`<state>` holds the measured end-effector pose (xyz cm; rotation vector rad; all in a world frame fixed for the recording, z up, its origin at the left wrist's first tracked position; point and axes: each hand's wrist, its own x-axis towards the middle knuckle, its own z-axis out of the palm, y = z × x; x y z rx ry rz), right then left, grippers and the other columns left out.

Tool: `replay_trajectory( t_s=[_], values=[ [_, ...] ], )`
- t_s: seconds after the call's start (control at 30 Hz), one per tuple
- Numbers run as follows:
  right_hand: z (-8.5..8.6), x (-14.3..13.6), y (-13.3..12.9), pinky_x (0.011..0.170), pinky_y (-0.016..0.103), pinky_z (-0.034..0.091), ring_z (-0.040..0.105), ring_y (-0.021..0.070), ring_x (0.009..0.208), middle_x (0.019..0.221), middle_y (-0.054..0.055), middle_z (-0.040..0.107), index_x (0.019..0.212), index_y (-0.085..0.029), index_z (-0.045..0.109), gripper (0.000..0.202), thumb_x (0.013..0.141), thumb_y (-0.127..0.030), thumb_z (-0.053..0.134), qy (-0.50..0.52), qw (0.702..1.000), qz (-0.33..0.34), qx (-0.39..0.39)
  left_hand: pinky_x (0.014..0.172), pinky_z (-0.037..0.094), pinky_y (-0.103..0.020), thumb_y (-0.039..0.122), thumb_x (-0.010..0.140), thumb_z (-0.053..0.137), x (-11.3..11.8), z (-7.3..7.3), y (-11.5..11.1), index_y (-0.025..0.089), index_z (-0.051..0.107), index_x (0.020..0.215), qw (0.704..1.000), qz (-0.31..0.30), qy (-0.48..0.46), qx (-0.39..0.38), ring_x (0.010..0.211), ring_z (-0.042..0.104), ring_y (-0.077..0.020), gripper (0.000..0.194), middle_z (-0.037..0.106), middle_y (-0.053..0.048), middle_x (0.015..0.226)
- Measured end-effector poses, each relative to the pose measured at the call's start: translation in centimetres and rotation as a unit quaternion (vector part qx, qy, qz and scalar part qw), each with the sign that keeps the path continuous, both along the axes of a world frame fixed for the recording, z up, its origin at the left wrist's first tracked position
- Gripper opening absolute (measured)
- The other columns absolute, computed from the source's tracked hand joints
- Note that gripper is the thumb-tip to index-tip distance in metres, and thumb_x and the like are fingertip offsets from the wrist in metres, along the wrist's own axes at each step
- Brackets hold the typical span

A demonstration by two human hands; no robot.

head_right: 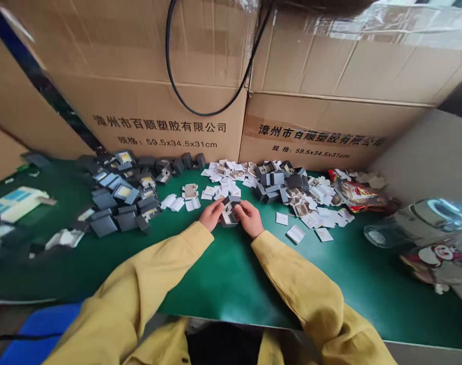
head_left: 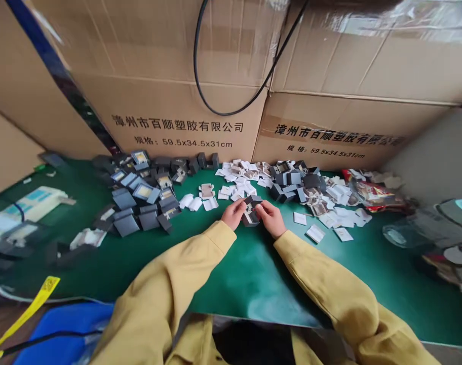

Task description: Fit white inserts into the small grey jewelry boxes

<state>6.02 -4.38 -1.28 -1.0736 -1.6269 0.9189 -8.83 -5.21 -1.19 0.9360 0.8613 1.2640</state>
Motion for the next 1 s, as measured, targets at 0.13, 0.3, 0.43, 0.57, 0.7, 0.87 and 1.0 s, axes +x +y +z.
replay_trajectory(
  t_s=[0.13,0.3,0.43,0.57,0.7,0.87,1.0],
  values=[
    [-0.5,-2.0,0.5,0.056,0.025,0.045,0.052,0.0115,0.059,0.075,0.002,0.057,0.092,-0.019,0.059,0.032,0.088,-0.038,0.034,-0.055,0.997,0.010,0.044,0.063,0.048,-0.027,0.049,0.067,0.062,-2.6,0.9,1.8,0.015,0.064,0.086,0.994,0.101,-0.036,0.027,0.063,0.061,-0.0157,0.039,0.066,-0.004,0.068],
    [-0.5,-5.7,0.9,0.076,0.027,0.044,0.052,0.0167,0.090,0.092,0.005,0.060,0.097,-0.022,0.062,0.026,0.088,-0.025,0.037,-0.212,0.963,0.030,0.162,0.062,0.048,-0.026,0.052,0.077,0.047,-7.3,2.2,3.6,0.013,0.057,0.080,0.953,0.266,-0.143,0.001,0.064,0.060,-0.0136,0.040,0.062,-0.005,0.068],
    [-0.1,-8.9,1.3,0.071,0.028,0.040,0.046,0.0183,0.092,0.100,0.006,0.058,0.108,-0.025,0.058,0.029,0.089,-0.024,0.035,-0.301,0.928,0.066,0.208,0.068,0.047,-0.027,0.049,0.083,0.034,-9.2,2.4,3.6,0.018,0.053,0.089,0.944,0.285,-0.164,-0.014,0.074,0.059,-0.0138,0.037,0.061,-0.004,0.075],
    [0.0,-10.7,1.8,0.074,0.034,0.034,0.042,0.0214,0.093,0.098,0.008,0.057,0.097,-0.023,0.061,0.027,0.089,-0.035,0.038,-0.373,0.889,0.087,0.250,0.071,0.046,-0.029,0.047,0.086,0.024,-9.1,2.1,3.6,0.018,0.051,0.089,0.949,0.278,-0.146,-0.032,0.077,0.057,-0.0142,0.040,0.059,-0.005,0.077],
    [-0.4,-10.1,2.1,0.074,0.035,0.032,0.044,0.0212,0.088,0.084,0.008,0.059,0.083,-0.018,0.061,0.026,0.089,-0.031,0.039,-0.399,0.887,0.049,0.229,0.070,0.047,-0.029,0.046,0.086,0.024,-8.2,1.8,3.4,0.019,0.052,0.093,0.959,0.239,-0.150,-0.027,0.077,0.058,-0.0137,0.039,0.058,-0.004,0.078],
    [-0.8,-6.5,2.2,0.067,0.028,0.038,0.050,0.0174,0.081,0.082,0.005,0.061,0.090,-0.020,0.061,0.016,0.081,-0.018,0.047,-0.279,0.947,-0.026,0.160,0.070,0.047,-0.031,0.046,0.082,0.033,-7.0,1.0,2.9,0.018,0.057,0.093,0.970,0.189,-0.147,-0.050,0.076,0.059,-0.0163,0.038,0.062,-0.006,0.081],
    [-0.8,-2.2,2.1,0.065,0.025,0.043,0.054,0.0144,0.075,0.083,0.003,0.062,0.095,-0.022,0.063,0.019,0.078,-0.024,0.054,-0.148,0.979,-0.087,0.109,0.073,0.047,-0.035,0.049,0.079,0.042,-5.1,0.2,2.3,0.020,0.056,0.100,0.980,0.123,-0.146,-0.058,0.084,0.059,-0.0203,0.039,0.063,-0.007,0.087]
  ],
)
